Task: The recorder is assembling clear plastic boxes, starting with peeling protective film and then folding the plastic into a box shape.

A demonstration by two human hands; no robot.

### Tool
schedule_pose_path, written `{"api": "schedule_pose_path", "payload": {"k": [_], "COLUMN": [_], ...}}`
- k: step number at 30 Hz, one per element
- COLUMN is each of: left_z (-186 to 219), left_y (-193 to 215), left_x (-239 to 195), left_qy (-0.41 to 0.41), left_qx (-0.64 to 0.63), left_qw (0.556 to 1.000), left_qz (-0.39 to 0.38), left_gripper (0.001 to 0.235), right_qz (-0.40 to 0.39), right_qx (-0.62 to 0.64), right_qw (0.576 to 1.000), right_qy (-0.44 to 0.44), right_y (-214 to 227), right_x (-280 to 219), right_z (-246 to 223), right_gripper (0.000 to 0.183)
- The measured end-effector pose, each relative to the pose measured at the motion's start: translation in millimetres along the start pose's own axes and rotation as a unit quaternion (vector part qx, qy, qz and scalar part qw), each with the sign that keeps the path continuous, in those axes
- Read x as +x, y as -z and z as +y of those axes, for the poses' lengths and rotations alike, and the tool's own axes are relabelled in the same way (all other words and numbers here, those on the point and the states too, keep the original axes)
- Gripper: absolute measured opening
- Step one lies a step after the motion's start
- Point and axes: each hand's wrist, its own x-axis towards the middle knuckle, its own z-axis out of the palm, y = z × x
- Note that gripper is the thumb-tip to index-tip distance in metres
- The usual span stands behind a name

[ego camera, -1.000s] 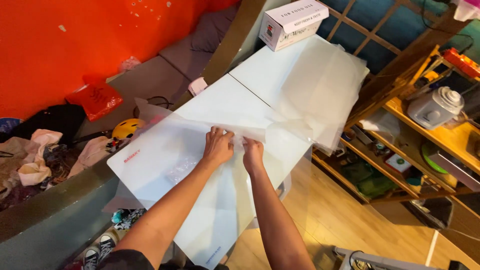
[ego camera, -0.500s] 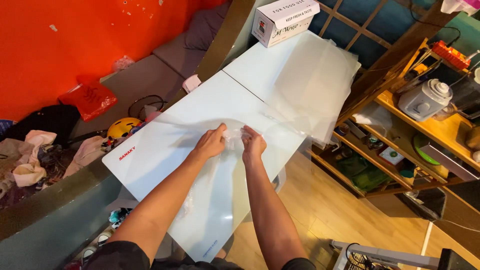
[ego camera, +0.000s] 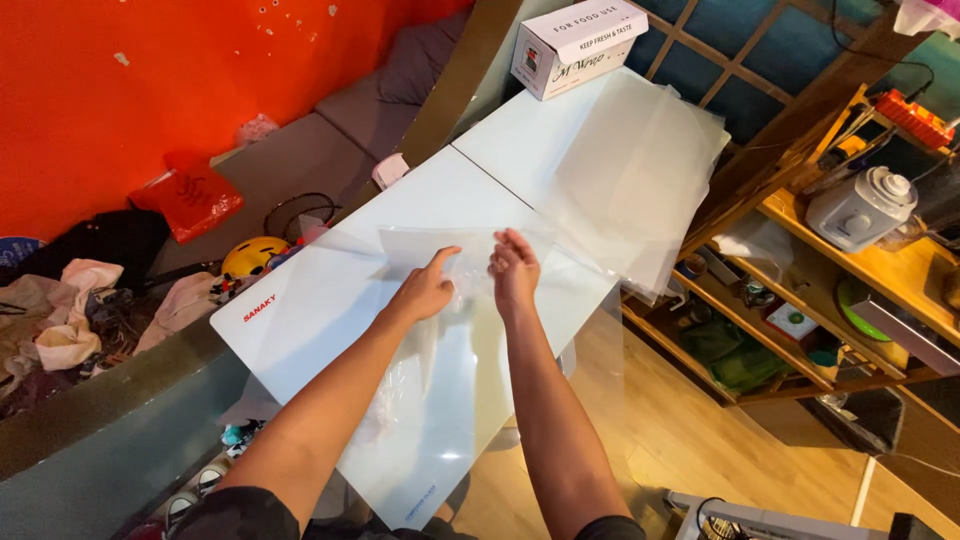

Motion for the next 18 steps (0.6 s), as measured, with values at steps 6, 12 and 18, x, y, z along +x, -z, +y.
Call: {"api": "schedule_pose_path", "payload": {"k": [6,12,18], "left_z": [-135.8,-142.7,-146.6], "left_y": [-95.6,-83.7,-65.7], "left_x": [114.5,105.7,95.3], "left_qy": [-0.129,-0.007,0.186], "left_qx": [-0.282,-0.31,-0.618], "left_qw": [0.934,0.934,0.731], "left_qz": [0.177,0.177,0.223], "left_gripper": [0.05,0.038,0.041], "right_qz": [-0.001,-0.09,-0.049], "right_qx": [-0.193,-0.265,-0.289], "right_qw": [0.925,0.916,0.94], "right_qy": [-0.328,-0.286,-0.172], "right_y": [-46.7,21.2,-76.1], "right_x": [-28.7,13.4,-16.7], "right_z": [7.0,88.9,11.3], "right_gripper": [0.022,0.008,0.058]}}
